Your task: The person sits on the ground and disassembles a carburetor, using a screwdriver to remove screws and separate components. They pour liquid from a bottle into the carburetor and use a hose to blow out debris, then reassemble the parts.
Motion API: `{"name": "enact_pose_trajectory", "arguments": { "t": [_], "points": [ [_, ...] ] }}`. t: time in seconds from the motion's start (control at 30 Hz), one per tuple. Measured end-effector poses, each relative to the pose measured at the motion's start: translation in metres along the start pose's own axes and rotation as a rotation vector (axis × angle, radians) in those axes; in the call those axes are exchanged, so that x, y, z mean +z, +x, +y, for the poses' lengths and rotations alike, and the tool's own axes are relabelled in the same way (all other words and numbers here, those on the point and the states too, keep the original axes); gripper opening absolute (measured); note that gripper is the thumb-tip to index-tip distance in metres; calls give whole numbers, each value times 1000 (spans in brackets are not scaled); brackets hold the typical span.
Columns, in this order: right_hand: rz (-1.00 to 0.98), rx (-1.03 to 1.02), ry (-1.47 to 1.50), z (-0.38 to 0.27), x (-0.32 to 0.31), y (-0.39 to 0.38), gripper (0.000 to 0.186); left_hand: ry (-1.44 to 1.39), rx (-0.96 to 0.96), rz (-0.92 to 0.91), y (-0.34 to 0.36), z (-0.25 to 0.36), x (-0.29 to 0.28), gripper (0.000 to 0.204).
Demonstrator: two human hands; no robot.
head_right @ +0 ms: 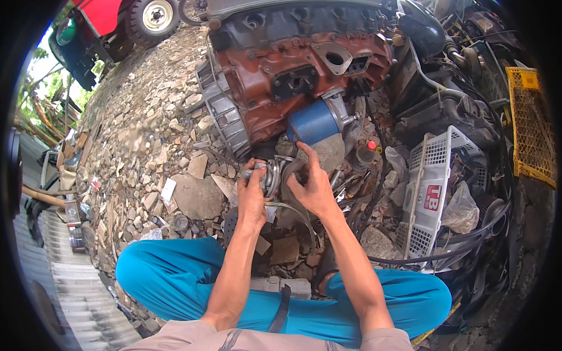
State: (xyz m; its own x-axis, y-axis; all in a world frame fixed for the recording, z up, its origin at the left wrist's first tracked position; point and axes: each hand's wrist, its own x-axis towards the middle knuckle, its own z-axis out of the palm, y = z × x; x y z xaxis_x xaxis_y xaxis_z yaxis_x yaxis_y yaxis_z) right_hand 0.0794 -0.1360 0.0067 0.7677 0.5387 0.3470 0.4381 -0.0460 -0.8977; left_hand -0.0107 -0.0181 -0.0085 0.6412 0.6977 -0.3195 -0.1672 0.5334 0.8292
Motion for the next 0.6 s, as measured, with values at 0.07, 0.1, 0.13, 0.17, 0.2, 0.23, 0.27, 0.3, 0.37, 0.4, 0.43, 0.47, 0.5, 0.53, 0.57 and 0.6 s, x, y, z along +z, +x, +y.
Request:
{"name": "enact_pose_trajectory", "arguments": {
  "t": [0.07, 0.1, 0.13, 0.17, 0.2, 0.23, 0.27, 0.3, 0.37, 0.4, 0.43, 0.47, 0.5, 0.53, 0.57, 0.6],
  "points": [
    [-44, -19, 32, 5, -4, 2, 68, 47, 30, -29, 3, -1, -2, 22],
    [-70, -28, 50, 5, -5, 3, 70, 76, 43, -28, 3, -1, -2, 21],
    [-74, 3, 16, 5, -7, 3, 70, 90, 53, -28, 2, 0, -1, 21],
    [-77, 33, -18, 4, -10, 3, 71, 102, 62, -29, 1, 0, 0, 21],
    [-82, 63, -51, 0, -12, 4, 71, 100, 70, -29, -3, 2, 5, 21],
    [-77, 49, -105, -3, -12, 4, 69, 97, 77, -29, -5, 3, 7, 21],
    [-72, 35, -159, -6, -12, 4, 67, 111, 75, -48, -3, 3, 5, 22],
    [-65, 22, -215, -7, -11, 3, 65, 124, 71, -69, 0, 3, 3, 22],
    [32, -27, -229, 1, -4, 0, 53, 100, 64, -79, 1, -1, 2, 22],
    [80, -53, -236, 3, 0, 0, 47, 62, 63, -67, -1, -3, 6, 22],
    [116, -87, -242, 5, 2, -1, 41, 25, 62, -55, -2, -4, 8, 22],
    [152, -120, -247, 7, 4, -1, 35, 0, 37, -47, -2, -3, 8, 20],
    [185, -154, -253, 9, 6, -1, 29, -27, 11, -36, -3, 2, 10, 19],
    [219, -148, -249, 12, 2, -3, 26, -54, -19, -32, -6, 8, 14, 17],
    [253, -143, -245, 15, -2, -5, 22, -56, -72, -29, -9, 15, 17, 18],
    [283, -142, -229, 19, -3, -5, 20, -73, -73, -17, -10, 20, 16, 18]
  ]
}}
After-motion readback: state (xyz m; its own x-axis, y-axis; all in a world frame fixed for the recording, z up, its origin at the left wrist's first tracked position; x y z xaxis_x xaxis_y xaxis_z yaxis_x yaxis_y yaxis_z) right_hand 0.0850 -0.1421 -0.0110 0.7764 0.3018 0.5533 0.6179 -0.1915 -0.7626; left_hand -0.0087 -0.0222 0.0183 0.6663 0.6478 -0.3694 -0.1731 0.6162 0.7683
